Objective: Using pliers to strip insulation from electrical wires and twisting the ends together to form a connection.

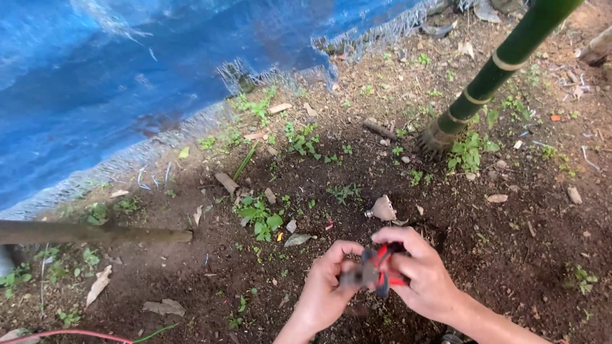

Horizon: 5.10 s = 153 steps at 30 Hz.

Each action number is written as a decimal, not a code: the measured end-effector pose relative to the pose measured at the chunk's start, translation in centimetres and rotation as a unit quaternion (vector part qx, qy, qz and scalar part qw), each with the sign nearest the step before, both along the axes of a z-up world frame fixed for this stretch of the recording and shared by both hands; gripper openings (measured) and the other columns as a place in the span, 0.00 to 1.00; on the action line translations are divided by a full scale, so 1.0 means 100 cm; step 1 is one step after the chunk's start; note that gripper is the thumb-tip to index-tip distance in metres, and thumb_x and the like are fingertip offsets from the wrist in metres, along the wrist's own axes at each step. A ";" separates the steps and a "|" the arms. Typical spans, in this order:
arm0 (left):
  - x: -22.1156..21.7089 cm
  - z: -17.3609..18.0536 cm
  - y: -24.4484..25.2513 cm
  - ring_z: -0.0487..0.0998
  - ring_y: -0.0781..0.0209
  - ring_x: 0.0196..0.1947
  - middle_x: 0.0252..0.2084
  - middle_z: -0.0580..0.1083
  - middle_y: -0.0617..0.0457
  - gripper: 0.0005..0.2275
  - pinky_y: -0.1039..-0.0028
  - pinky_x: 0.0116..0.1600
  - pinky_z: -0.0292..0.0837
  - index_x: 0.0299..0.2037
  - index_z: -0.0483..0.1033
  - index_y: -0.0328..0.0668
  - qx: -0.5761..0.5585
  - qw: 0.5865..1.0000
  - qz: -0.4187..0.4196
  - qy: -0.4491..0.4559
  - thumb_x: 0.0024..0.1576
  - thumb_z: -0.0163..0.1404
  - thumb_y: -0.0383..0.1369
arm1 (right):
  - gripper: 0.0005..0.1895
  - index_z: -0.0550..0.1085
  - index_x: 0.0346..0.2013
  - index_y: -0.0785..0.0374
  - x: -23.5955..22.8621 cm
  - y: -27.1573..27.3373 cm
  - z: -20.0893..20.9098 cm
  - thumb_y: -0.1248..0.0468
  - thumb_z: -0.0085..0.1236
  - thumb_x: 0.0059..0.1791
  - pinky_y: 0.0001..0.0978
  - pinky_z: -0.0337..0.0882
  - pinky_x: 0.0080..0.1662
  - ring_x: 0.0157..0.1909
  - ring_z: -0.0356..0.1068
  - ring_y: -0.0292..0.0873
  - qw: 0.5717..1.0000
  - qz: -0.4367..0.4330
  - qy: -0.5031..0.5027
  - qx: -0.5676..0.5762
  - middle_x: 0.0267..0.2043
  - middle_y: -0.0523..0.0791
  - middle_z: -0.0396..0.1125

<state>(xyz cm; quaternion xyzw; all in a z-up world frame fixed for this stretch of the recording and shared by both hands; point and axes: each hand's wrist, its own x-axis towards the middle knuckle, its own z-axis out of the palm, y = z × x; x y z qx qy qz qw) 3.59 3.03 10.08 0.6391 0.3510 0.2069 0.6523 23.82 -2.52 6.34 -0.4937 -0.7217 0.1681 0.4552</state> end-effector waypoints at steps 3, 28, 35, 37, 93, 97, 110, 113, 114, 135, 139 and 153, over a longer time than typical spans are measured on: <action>0.008 0.000 -0.004 0.89 0.52 0.38 0.41 0.84 0.42 0.13 0.71 0.38 0.91 0.55 0.68 0.34 0.088 0.993 0.005 0.079 0.61 0.48 0.20 | 0.26 0.79 0.21 0.60 0.005 -0.011 -0.019 0.42 0.52 0.48 0.52 0.75 0.59 0.58 0.72 0.44 0.956 -0.029 0.094 -0.277 0.59 0.45 0.66; -0.002 -0.049 -0.011 0.81 0.61 0.28 0.27 0.77 0.53 0.07 0.71 0.38 0.84 0.34 0.77 0.38 0.218 0.974 -0.054 -0.021 0.64 0.49 0.22 | 0.07 0.83 0.23 0.56 0.012 -0.024 -0.011 0.59 0.62 0.43 0.54 0.67 0.61 0.60 0.71 0.41 0.923 -0.048 0.097 -0.370 0.63 0.42 0.67; -0.004 -0.037 -0.016 0.68 0.65 0.25 0.27 0.78 0.56 0.03 0.73 0.32 0.62 0.35 0.80 0.42 0.458 0.888 0.026 0.026 0.59 0.58 0.24 | 0.04 0.79 0.21 0.62 0.005 -0.022 -0.007 0.67 0.63 0.42 0.43 0.65 0.45 0.39 0.66 0.41 0.817 -0.048 0.323 -0.474 0.57 0.45 0.74; -0.004 -0.038 -0.016 0.67 0.63 0.29 0.31 0.80 0.56 0.02 0.72 0.34 0.58 0.38 0.80 0.42 0.492 0.869 0.031 0.043 0.59 0.59 0.25 | 0.06 0.75 0.20 0.68 0.001 -0.020 -0.009 0.73 0.62 0.41 0.37 0.61 0.34 0.24 0.58 0.42 0.745 -0.070 0.411 -0.521 0.56 0.49 0.75; -0.028 -0.043 -0.022 0.60 0.69 0.22 0.27 0.70 0.59 0.11 0.76 0.27 0.51 0.41 0.83 0.40 0.000 0.984 0.123 -0.132 0.64 0.51 0.37 | 0.25 0.71 0.63 0.52 0.008 -0.012 -0.024 0.66 0.59 0.49 0.56 0.62 0.64 0.67 0.57 0.55 0.974 0.150 -0.024 -0.165 0.73 0.51 0.51; -0.027 -0.047 -0.022 0.57 0.70 0.21 0.24 0.67 0.60 0.10 0.76 0.26 0.49 0.37 0.81 0.41 0.001 0.984 0.124 -0.126 0.64 0.51 0.37 | 0.19 0.73 0.58 0.58 0.007 -0.011 -0.023 0.63 0.56 0.51 0.56 0.60 0.66 0.71 0.54 0.56 0.973 0.162 -0.010 -0.165 0.73 0.53 0.51; -0.026 -0.047 -0.020 0.58 0.69 0.21 0.25 0.67 0.59 0.12 0.75 0.26 0.49 0.37 0.80 0.41 0.031 0.986 0.111 -0.121 0.65 0.48 0.40 | 0.14 0.77 0.50 0.60 -0.001 -0.012 -0.016 0.60 0.55 0.52 0.46 0.69 0.53 0.53 0.64 0.50 0.975 0.122 -0.090 -0.163 0.66 0.50 0.59; -0.027 -0.046 -0.018 0.58 0.69 0.21 0.24 0.68 0.60 0.12 0.76 0.25 0.49 0.40 0.81 0.41 0.045 0.986 0.116 -0.112 0.65 0.48 0.39 | 0.13 0.76 0.48 0.63 -0.001 -0.014 -0.024 0.64 0.58 0.49 0.47 0.72 0.54 0.53 0.67 0.50 0.979 0.114 -0.092 -0.140 0.61 0.52 0.61; -0.027 -0.044 -0.018 0.58 0.70 0.21 0.24 0.68 0.60 0.12 0.76 0.25 0.49 0.42 0.83 0.41 0.043 0.986 0.124 -0.101 0.65 0.48 0.39 | 0.15 0.76 0.47 0.64 -0.001 -0.015 -0.027 0.69 0.63 0.46 0.48 0.73 0.54 0.54 0.68 0.50 0.980 0.112 -0.090 -0.135 0.59 0.52 0.62; -0.024 -0.048 -0.013 0.67 0.69 0.22 0.27 0.74 0.58 0.09 0.76 0.25 0.60 0.41 0.80 0.42 0.146 0.976 0.136 -0.087 0.65 0.48 0.37 | 0.14 0.79 0.50 0.57 0.004 -0.016 -0.024 0.59 0.56 0.51 0.40 0.79 0.50 0.48 0.77 0.44 0.924 0.168 0.106 -0.326 0.51 0.46 0.70; -0.024 -0.050 -0.015 0.64 0.69 0.20 0.24 0.71 0.58 0.09 0.76 0.23 0.56 0.37 0.78 0.41 0.150 0.973 0.148 -0.091 0.64 0.49 0.36 | 0.16 0.80 0.50 0.64 0.004 -0.015 -0.016 0.61 0.56 0.51 0.52 0.65 0.65 0.68 0.63 0.53 0.942 0.149 0.054 -0.296 0.67 0.53 0.59; -0.034 -0.056 -0.023 0.52 0.72 0.17 0.19 0.63 0.59 0.11 0.79 0.22 0.43 0.28 0.75 0.41 -0.240 0.947 0.072 -0.202 0.62 0.53 0.36 | 0.24 0.75 0.58 0.48 0.007 -0.015 -0.010 0.66 0.62 0.47 0.64 0.62 0.61 0.67 0.55 0.57 0.972 0.140 -0.091 -0.167 0.75 0.53 0.45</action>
